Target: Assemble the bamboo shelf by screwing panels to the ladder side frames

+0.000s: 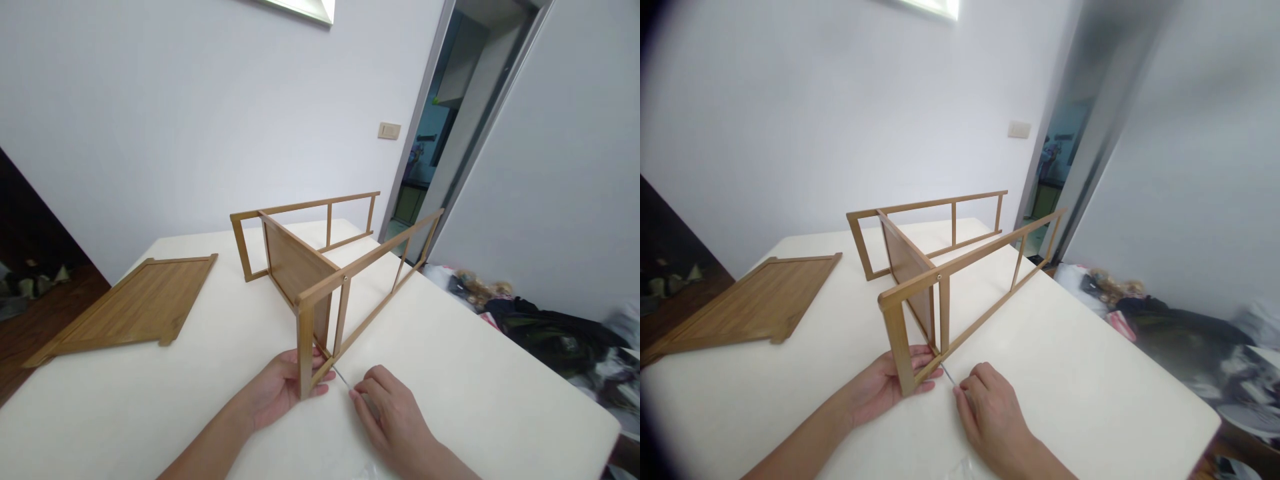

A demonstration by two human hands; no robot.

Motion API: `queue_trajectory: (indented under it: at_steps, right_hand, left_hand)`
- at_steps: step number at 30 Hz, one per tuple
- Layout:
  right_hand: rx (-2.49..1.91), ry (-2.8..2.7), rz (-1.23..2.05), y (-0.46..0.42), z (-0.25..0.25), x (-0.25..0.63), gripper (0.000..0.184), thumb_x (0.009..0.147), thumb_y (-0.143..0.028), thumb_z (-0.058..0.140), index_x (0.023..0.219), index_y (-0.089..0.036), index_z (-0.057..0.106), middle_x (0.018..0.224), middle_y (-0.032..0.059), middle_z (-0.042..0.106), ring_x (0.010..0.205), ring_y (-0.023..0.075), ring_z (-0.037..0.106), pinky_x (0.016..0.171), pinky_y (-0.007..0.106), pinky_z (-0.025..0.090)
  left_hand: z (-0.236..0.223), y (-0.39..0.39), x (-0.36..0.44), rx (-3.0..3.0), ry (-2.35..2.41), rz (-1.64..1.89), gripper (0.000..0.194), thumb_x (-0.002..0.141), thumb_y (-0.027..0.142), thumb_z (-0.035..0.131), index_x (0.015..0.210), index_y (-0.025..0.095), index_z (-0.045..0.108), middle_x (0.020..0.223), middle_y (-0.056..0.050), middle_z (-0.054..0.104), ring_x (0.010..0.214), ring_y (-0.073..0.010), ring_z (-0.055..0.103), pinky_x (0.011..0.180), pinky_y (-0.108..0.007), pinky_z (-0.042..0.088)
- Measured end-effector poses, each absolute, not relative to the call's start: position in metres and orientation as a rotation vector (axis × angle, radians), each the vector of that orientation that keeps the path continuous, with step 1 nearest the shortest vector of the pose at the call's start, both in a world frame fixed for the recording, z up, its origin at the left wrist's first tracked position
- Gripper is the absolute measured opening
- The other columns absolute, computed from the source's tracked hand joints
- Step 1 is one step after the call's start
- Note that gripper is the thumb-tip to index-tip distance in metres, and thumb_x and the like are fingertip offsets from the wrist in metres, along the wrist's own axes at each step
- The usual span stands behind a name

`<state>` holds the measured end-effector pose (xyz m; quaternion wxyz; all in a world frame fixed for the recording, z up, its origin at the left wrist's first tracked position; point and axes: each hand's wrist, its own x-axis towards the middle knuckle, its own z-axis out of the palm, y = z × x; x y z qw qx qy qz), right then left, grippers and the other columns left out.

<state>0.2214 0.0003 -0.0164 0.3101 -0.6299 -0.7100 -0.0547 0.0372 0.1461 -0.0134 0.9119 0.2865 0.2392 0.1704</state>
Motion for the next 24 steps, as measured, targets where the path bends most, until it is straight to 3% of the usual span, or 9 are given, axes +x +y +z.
queue_trajectory:
  at_steps: [7,14,24]
  right_hand:
    - [-1.699,-1.848,-0.044,0.0003,-0.018,0.2221,0.018,0.096,-0.02,0.047,0.083,-0.02,0.059,0.079,0.0044,0.057,0.069,0.0159,0.058,0.061,0.028,0.047]
    - [-1.71,-1.851,-0.083,0.0001,-0.0205,0.2232,0.01,0.095,-0.022,0.049,0.086,-0.02,0.055,0.081,0.0046,0.057,0.072,0.0165,0.058,0.062,0.028,0.046]
    - [-1.726,-1.867,-0.146,0.001,-0.0181,0.222,0.014,0.094,-0.021,0.05,0.081,-0.02,0.056,0.076,0.0044,0.057,0.068,0.0162,0.057,0.059,0.027,0.044]
  left_hand:
    - [-0.0135,0.1457,0.0362,0.596,0.497,0.345,0.025,0.076,0.007,0.072,0.101,0.008,0.07,0.116,-0.018,0.07,0.112,-0.0332,0.066,0.097,-0.042,0.051]
    - [-0.0145,0.1461,0.0365,0.594,0.487,0.341,0.026,0.077,0.007,0.07,0.102,0.008,0.07,0.116,-0.018,0.07,0.112,-0.0324,0.066,0.097,-0.041,0.051]
    - [-0.0149,0.1464,0.0367,0.601,0.483,0.341,0.026,0.076,0.005,0.07,0.102,0.008,0.07,0.119,-0.017,0.069,0.112,-0.0324,0.066,0.097,-0.041,0.052]
